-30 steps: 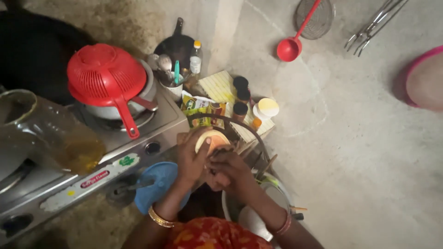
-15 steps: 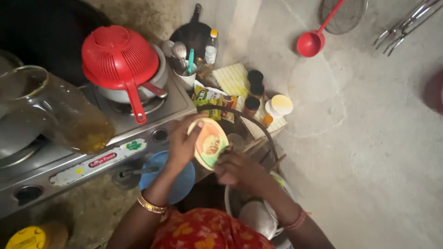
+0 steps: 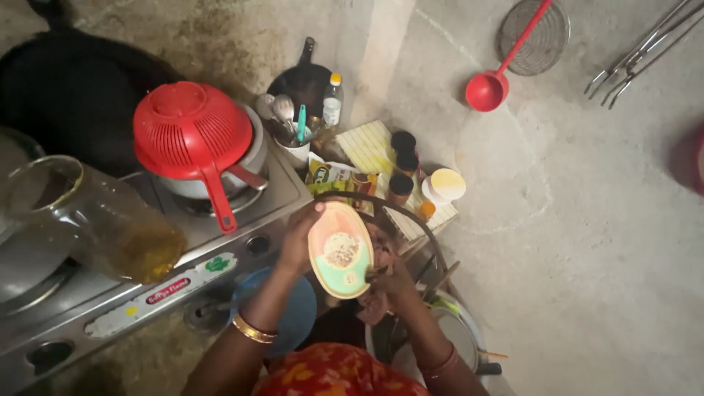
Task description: Organizing and tidying various food containers and kitchen utensils on a counter.
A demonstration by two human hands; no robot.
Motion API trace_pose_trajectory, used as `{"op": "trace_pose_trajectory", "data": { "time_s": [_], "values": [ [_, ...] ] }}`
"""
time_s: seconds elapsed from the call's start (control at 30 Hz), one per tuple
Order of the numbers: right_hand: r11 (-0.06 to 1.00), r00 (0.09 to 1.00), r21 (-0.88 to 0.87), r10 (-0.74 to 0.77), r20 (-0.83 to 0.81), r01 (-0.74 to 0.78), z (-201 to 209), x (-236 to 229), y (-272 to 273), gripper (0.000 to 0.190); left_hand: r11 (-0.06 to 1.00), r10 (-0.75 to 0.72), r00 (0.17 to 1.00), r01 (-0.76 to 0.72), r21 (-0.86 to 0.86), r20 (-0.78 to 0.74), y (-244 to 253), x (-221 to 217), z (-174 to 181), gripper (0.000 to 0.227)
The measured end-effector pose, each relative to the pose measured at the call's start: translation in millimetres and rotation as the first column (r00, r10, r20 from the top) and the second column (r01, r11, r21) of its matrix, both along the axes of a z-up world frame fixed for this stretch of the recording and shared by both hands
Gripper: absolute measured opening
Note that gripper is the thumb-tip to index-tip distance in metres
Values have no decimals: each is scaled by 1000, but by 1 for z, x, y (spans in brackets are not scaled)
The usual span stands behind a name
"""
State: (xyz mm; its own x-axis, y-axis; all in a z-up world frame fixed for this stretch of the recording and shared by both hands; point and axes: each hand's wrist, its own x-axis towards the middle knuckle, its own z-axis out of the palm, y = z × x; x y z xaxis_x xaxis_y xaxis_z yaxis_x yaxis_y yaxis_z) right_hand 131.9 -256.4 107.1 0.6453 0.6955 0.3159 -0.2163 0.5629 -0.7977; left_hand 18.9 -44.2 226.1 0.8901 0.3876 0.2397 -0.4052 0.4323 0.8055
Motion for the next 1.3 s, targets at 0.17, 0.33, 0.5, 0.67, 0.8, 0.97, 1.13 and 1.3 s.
{"op": "trace_pose_trajectory", "data": {
  "time_s": [0.17, 0.33, 0.5, 0.67, 0.8, 0.97, 1.13, 1.3],
  "values": [
    [966, 966, -144, -188, 178, 215, 109, -40, 9, 44, 966, 176, 973, -200, 162, 149, -28, 0, 19, 55],
    [759, 652, -139, -432, 623, 636, 130, -52, 26, 54, 983, 162, 983, -168, -66, -91, -36, 12, 1, 63],
    [741, 585, -190, -318, 746, 644, 171, -4, 32, 36, 987, 10, 982, -41, -158, -190, -28, 15, -9, 62],
    [773, 787, -413, -173, 592, 481, 171, 18, 47, 32, 975, -150, 976, 120, -185, -159, -22, 22, -28, 57],
    [655, 471, -231, -216, 855, 719, 124, -22, 56, 27, 902, -112, 992, 77, -424, -57, 6, 31, -20, 52],
    [727, 119, 73, -209, 971, 682, 130, -22, 59, 42, 854, -152, 985, 173, -491, 83, 15, 25, -32, 56],
    [885, 823, -363, -39, 567, 292, 185, 42, 53, 38, 898, -294, 954, 253, -359, -62, 2, 17, -9, 53],
    [801, 896, -577, 129, 426, 159, 96, 83, 29, 37, 936, -353, 911, 342, -87, -214, 24, 28, -29, 58]
  ]
}}
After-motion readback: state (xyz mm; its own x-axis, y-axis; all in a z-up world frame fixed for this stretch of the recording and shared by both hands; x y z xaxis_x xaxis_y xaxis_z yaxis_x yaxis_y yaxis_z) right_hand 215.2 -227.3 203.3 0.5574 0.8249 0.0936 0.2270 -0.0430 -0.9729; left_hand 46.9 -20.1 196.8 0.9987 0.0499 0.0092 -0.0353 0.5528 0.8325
